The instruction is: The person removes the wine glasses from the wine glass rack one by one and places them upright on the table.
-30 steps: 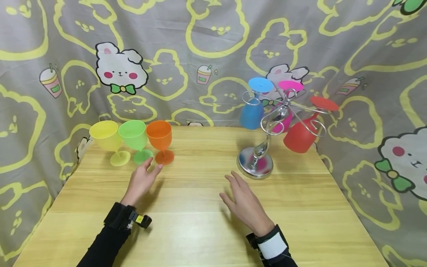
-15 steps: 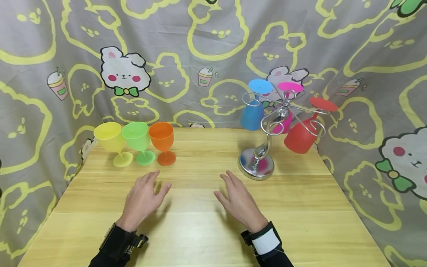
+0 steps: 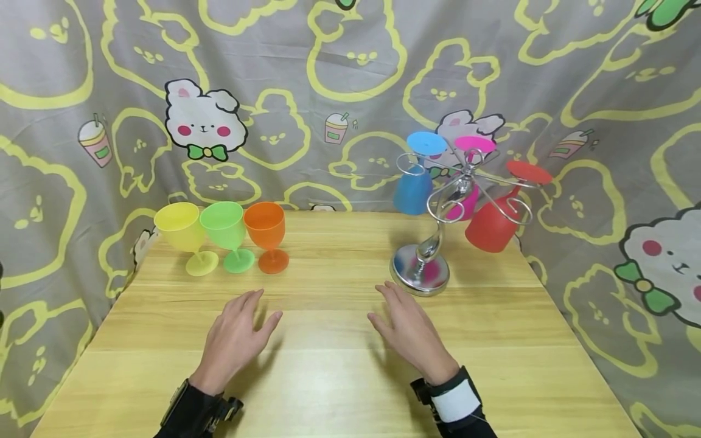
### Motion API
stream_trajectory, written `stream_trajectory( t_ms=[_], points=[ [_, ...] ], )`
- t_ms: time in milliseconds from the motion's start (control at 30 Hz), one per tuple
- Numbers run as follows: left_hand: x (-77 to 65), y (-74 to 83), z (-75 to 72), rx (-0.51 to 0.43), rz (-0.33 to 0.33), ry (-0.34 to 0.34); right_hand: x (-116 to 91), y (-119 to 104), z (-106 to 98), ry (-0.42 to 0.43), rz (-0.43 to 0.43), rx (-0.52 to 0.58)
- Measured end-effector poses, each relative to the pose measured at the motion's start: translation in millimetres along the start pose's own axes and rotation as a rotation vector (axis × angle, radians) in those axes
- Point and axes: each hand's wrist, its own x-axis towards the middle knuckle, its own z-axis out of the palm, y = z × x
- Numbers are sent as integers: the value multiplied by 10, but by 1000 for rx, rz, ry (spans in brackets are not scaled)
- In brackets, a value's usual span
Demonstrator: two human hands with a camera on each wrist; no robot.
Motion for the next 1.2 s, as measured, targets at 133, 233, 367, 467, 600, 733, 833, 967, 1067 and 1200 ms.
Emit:
stream_trajectory(
  t_ms=[133, 233, 367, 467, 600, 733, 833, 967, 1067, 1200],
  points=[
    [-22, -8, 1, -31, -3, -1, -26, 12, -297, 34, 31, 9],
    [-34, -24, 8, -53, -6, 6, -41, -3, -583, 104, 16, 9],
    [-42, -35, 14, -68, 0, 21, -63, -42, -1039, 265, -62, 2],
    [-41, -27, 8, -77, 8, 34, -84, -80, -1408, 414, -86, -31],
    [-41, -12, -5, -80, 11, 44, -85, -80, -1828, 566, -16, -92],
    [-45, 1, -15, -78, 14, 47, -3, 61, -2136, 601, 115, -139],
    [-46, 15, -27, -82, 19, 55, 114, 237, -2325, 586, 205, -180],
    [-46, 41, -43, -85, 27, 68, 312, 491, -2516, 517, 263, -235],
    [-51, 63, -53, -89, 27, 71, 465, 701, -2606, 421, 250, -280],
    [-59, 86, -53, -94, 23, 67, 654, 1004, -2655, 239, 201, -357]
  ],
)
